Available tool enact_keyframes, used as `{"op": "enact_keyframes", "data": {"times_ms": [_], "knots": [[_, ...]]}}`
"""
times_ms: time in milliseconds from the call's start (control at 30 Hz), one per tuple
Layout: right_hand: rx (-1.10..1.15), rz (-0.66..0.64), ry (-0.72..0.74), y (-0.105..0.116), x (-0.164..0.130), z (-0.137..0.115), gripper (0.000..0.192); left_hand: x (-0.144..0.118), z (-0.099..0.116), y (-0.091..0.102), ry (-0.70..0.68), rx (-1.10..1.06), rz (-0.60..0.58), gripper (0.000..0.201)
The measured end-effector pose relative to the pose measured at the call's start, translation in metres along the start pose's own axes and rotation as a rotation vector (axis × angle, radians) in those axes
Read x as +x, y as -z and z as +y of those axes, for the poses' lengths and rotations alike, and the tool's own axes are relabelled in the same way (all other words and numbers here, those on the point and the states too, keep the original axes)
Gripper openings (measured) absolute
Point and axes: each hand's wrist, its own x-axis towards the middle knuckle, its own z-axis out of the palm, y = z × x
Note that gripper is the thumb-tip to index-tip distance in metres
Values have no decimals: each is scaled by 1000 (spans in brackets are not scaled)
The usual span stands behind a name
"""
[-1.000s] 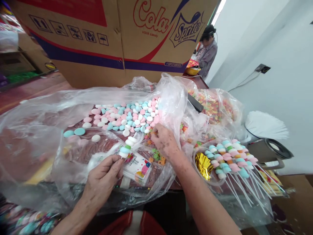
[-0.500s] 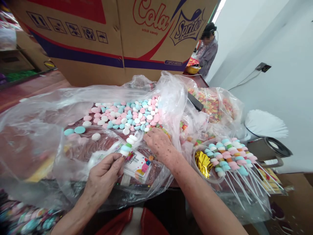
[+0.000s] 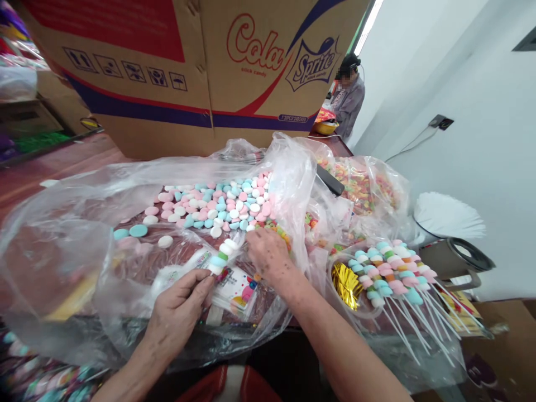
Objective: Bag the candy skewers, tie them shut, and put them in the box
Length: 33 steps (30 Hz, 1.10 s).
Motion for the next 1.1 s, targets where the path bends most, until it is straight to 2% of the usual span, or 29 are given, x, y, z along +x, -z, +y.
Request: {"op": "enact_keyframes", "data": {"times_ms": [67,233,400,567,667,767,900,1100], "knots": [[211,51,-90,5,3,3,6,0,-1,0,-7,3,-21,27],[701,73,-222,13,5,3,21,2,-4,-2,-27,36,-39,27],[931,40,-280,11,4,0,22,0,-5,-2,-19,36,-43,26],[964,12,-269,12,2,-1,20,1,-5,-1,-12,62,-41,27],[821,14,-202,14,0,-5,17,2,-5,-1,-17,68,-43,27],[733,71,-151,13,-1,-6,16,2,-6,-2,-32,58,-42,28],[877,198,-200,9,1,-3,18,0,-5,-1,-41,45,-40,28],[813,107,-217,4,-3,-6,15,0,-8,-1,-39,46,-33,28]]}}
